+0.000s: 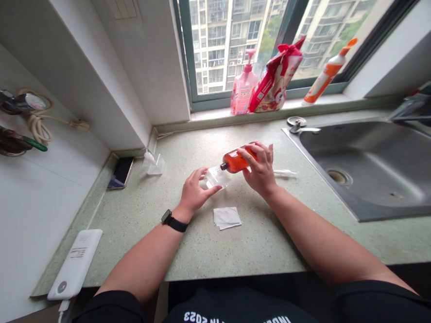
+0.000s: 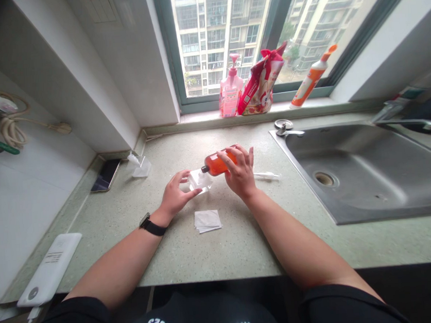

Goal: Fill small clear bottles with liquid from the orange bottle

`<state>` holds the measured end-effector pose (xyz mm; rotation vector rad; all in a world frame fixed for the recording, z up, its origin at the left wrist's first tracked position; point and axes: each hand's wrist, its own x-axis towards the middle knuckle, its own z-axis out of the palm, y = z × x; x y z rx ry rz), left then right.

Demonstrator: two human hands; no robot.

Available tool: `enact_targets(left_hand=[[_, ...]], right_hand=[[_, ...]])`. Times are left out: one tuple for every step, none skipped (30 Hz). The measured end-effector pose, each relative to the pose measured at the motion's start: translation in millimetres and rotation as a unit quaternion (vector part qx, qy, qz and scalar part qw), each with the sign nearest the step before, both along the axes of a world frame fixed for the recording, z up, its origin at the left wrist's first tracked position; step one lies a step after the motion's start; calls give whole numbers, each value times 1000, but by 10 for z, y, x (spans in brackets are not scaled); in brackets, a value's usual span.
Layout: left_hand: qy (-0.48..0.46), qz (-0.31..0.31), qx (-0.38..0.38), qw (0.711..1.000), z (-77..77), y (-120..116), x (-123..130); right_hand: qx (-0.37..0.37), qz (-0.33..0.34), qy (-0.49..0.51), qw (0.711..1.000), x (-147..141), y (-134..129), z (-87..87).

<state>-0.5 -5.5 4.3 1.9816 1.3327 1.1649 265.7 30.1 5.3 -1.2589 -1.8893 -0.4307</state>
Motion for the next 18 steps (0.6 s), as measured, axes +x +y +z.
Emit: enact_targets(left_hand=[[-1,0,2,1000,5,-2,-1],[-2,0,3,1000,12,-3,-3],[-3,1,4,1000,18,-4,-4],[-3,2,5,1000,23,-5,-5],[-3,3,6,1000,28,-6,-6],[-5,4,8,1000,30,-7,-7],[-7,4,10,1000,31,-7,-8],[-10,5,10,1000,30,-7,-9],[-14,6,10,1000,27,-6,-10],[-19,7,9,1000,22,-4,-12],[-23,9,6,1000,17,-1,-14],[-26,10,3,1000,12,2,-16],[-31,13,-1,999,7,7,-20],[-36,15,-6,999,2,13,-24],[-42,17,-13,999,-1,19,-29],[-47,20,-22,998,-4,25,-34],[-52,22,-32,998,-5,31,-39],[-55,25,-41,997,-6,37,-45]], right_hand=[[0,2,3,1000,-3,-4,-1],[-2,4,5,1000,-5,-8,-2],[-3,5,6,1000,-7,-11,-3],[-6,4,7,1000,-9,-14,-6],[-11,2,8,1000,-9,-15,-10],[-16,0,11,1000,-9,-15,-14],[-21,-2,16,1000,-7,-14,-19],[-23,-3,25,999,-5,-11,-25],[-25,-5,35,999,-1,-7,-30],[-26,-6,45,999,3,-1,-35],[-27,-7,56,998,8,5,-39],[-29,-7,66,997,14,12,-43],[-31,-7,75,997,22,20,-47],[-33,-6,84,996,30,28,-52],[-34,-6,92,995,40,38,-59],[-35,-6,101,994,51,48,-67],[-37,-7,109,993,63,59,-78],[-41,-9,117,992,76,70,-91]])
